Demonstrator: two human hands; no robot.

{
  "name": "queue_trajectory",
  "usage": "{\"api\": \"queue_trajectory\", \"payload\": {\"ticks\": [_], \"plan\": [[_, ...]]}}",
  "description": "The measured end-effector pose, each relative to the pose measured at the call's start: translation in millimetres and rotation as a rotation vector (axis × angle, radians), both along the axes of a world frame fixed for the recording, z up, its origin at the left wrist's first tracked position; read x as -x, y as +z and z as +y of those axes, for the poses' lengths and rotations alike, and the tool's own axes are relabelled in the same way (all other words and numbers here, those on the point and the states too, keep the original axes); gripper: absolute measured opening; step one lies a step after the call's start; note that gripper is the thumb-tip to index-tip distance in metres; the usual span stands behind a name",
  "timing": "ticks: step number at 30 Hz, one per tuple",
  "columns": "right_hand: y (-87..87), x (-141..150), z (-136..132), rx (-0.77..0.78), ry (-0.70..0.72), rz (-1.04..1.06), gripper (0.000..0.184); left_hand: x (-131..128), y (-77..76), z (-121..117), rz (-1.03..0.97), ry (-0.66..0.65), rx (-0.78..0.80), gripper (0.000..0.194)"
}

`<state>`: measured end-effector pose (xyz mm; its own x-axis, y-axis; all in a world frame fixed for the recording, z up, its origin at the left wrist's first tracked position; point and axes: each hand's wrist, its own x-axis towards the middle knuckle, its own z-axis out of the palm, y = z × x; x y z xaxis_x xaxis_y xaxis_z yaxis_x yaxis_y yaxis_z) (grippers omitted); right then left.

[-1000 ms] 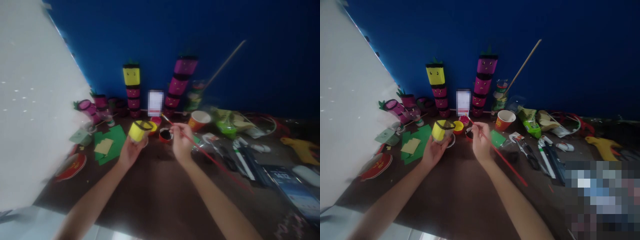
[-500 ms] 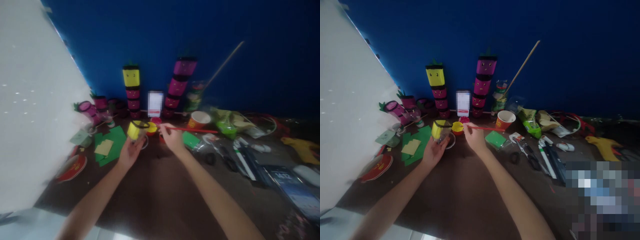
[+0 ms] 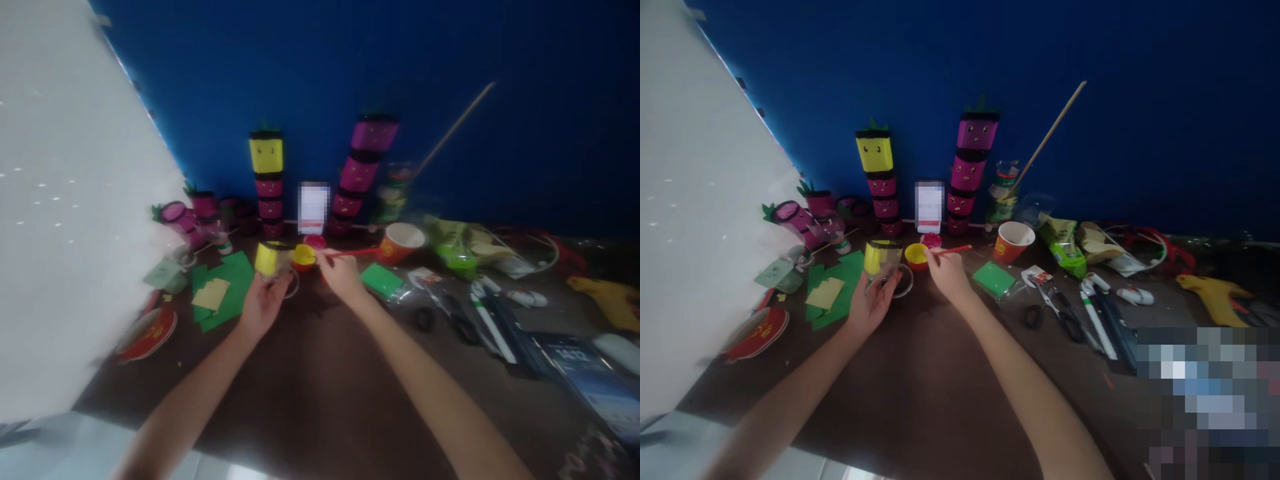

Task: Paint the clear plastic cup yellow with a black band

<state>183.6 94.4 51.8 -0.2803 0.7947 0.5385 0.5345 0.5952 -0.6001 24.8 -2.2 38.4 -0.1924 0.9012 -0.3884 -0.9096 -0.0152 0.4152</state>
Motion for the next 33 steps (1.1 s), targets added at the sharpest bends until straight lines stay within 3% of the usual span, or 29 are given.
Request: {"api": "queue_trajectory", "payload": {"ticks": [3,8,13,16,21,33], "plan": [[2.9,-4,-4,0.052,-0.055,0.105,0.033,-1,-2.3,0,0.027,-0.015,0.001,0.047],[16.4,-14,-17,0.293,-0.091,0.579,0.034,-1,-5.2,1,0.024,-0.008,0.009,0.042],[32.9,-17,-36,0.348,0.082,0.847,0.027,-2,-6.2,0,0.011,-0.008,-0.021,0.039],[39.7,-13,-50,0.335,0.185,0.837,0.019,-2,-8.1,0,0.018,-0.021,-0.051,0.039],[40.3,-5,-67,0.271,0.177,0.745,0.014,-2,-11.8,-1,0.017,-0.029,-0.049,0.040],[30.4,-1,-67,0.221,0.151,0.659,0.016,-3,-10.6,-3,0.036,-0.059,-0.045,0.041]]}}
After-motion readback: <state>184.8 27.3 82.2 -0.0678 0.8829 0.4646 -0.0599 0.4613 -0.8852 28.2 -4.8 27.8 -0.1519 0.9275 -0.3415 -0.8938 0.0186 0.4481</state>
